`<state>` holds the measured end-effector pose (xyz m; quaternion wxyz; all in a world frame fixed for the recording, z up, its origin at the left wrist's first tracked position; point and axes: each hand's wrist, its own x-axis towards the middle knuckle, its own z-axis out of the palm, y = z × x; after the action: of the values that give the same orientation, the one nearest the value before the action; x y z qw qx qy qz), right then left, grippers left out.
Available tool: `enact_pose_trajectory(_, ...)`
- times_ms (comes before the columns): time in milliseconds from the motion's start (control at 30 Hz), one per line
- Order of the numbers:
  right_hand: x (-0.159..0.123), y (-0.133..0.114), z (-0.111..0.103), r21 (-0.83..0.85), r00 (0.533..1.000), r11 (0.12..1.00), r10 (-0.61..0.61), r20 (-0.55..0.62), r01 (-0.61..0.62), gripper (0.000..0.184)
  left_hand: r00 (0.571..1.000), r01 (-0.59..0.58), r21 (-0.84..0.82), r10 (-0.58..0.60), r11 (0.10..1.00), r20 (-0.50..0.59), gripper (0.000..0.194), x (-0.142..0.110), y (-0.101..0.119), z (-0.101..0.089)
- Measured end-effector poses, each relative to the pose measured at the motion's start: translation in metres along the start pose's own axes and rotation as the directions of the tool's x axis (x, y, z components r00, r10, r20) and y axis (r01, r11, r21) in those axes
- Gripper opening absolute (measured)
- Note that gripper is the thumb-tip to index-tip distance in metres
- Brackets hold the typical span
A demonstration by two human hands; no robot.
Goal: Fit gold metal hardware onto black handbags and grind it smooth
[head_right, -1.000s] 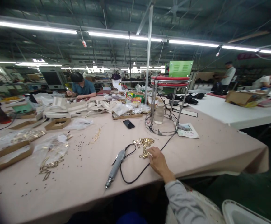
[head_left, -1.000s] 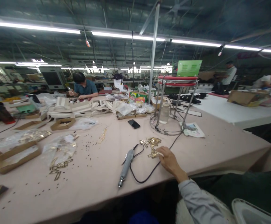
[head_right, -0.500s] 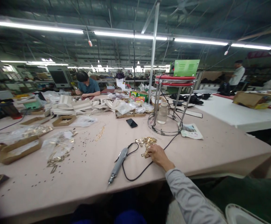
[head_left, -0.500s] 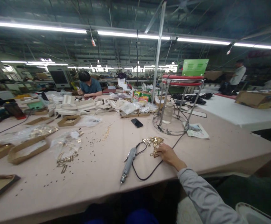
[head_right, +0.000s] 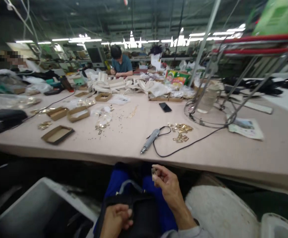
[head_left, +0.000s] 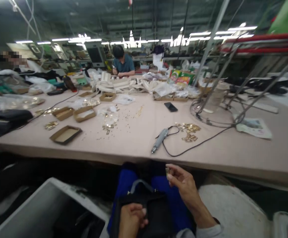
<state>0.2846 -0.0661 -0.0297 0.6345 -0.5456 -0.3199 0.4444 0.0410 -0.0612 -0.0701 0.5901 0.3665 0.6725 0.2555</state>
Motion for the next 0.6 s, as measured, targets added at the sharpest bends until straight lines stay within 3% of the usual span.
enact_pose_trajectory(33, -0.015, 0.017, 0.012, 0.035, 0.997, 0.997, 0.068, 0.029, -0.069, 0.044, 0.997, 0.010, -0.027, -0.008, 1.000, 0.076, 0.031, 0.003, -0.004, -0.002)
enact_pose_trajectory(133, -0.048, 0.057, 0.035, 0.088, 0.968, 0.965, 0.244, 0.058, -0.249, 0.040, 0.993, 0.056, -0.069, -0.048, 0.996, 0.109, 0.028, 0.010, -0.012, -0.009)
enact_pose_trajectory(200, -0.059, 0.070, 0.043, 0.086, 0.945, 0.942, 0.319, 0.075, -0.325, 0.042, 0.992, 0.049, -0.080, -0.039, 0.996, 0.122, 0.025, 0.012, -0.016, -0.012)
enact_pose_trajectory(600, -0.064, 0.075, 0.057, -0.200, 0.884, 0.894, 0.434, 0.175, -0.400, 0.036, 0.961, 0.072, -0.135, -0.032, 0.988, 0.276, 0.024, 0.006, -0.018, -0.023)
